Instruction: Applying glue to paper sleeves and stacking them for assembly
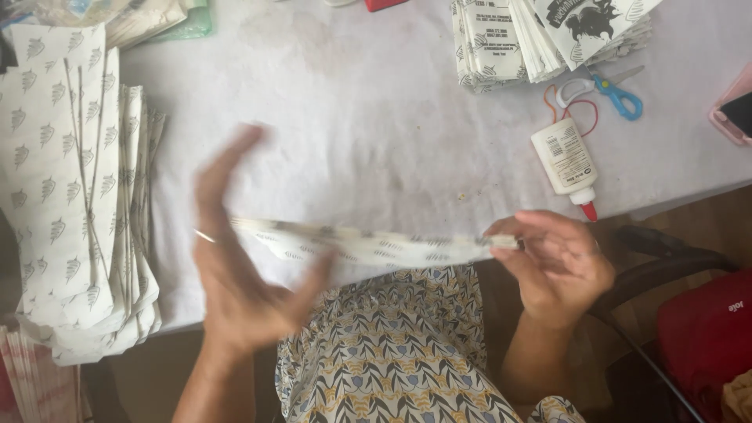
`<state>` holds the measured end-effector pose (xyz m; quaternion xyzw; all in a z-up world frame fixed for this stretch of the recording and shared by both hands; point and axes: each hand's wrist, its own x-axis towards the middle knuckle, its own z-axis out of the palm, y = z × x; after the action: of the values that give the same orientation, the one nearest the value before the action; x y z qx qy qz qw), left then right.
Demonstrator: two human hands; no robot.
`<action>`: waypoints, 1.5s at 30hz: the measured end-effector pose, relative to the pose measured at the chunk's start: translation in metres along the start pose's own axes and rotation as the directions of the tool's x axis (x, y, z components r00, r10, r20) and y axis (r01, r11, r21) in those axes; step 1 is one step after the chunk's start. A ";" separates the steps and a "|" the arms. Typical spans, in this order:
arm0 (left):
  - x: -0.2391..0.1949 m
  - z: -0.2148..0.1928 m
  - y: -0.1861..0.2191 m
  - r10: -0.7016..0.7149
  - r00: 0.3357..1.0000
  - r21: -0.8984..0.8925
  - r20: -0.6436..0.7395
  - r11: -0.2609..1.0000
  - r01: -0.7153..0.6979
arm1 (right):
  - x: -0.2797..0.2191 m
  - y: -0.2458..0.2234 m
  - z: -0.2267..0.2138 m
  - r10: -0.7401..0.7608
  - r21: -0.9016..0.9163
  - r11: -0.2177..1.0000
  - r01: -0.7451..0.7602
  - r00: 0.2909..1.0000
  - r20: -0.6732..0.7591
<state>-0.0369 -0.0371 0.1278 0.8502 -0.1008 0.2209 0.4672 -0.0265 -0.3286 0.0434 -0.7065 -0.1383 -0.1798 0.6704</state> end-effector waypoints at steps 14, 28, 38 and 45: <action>-0.012 0.038 0.076 0.414 0.845 -0.091 0.339 0.908 -0.408 | 0.002 -0.087 0.020 -0.468 -0.151 0.839 0.523 0.834 0.293; 0.006 0.029 0.069 0.594 0.743 -0.543 0.307 0.751 -0.376 | 0.053 -0.131 0.013 -0.317 -0.011 0.881 0.473 0.609 0.727; 0.010 0.025 0.069 0.553 0.749 -0.737 0.365 0.664 -0.130 | 0.053 -0.139 0.018 -0.305 0.091 0.935 0.342 0.647 0.699; 0.004 0.023 0.064 0.416 0.855 -0.711 0.311 0.699 -0.081 | 0.057 -0.136 0.005 -0.226 -0.114 0.907 0.405 0.698 0.679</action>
<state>-0.0507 -0.0906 0.1670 0.6262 -0.3961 0.0292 0.6709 -0.0344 -0.3175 0.1903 -0.7693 -0.4585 -0.0522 0.4419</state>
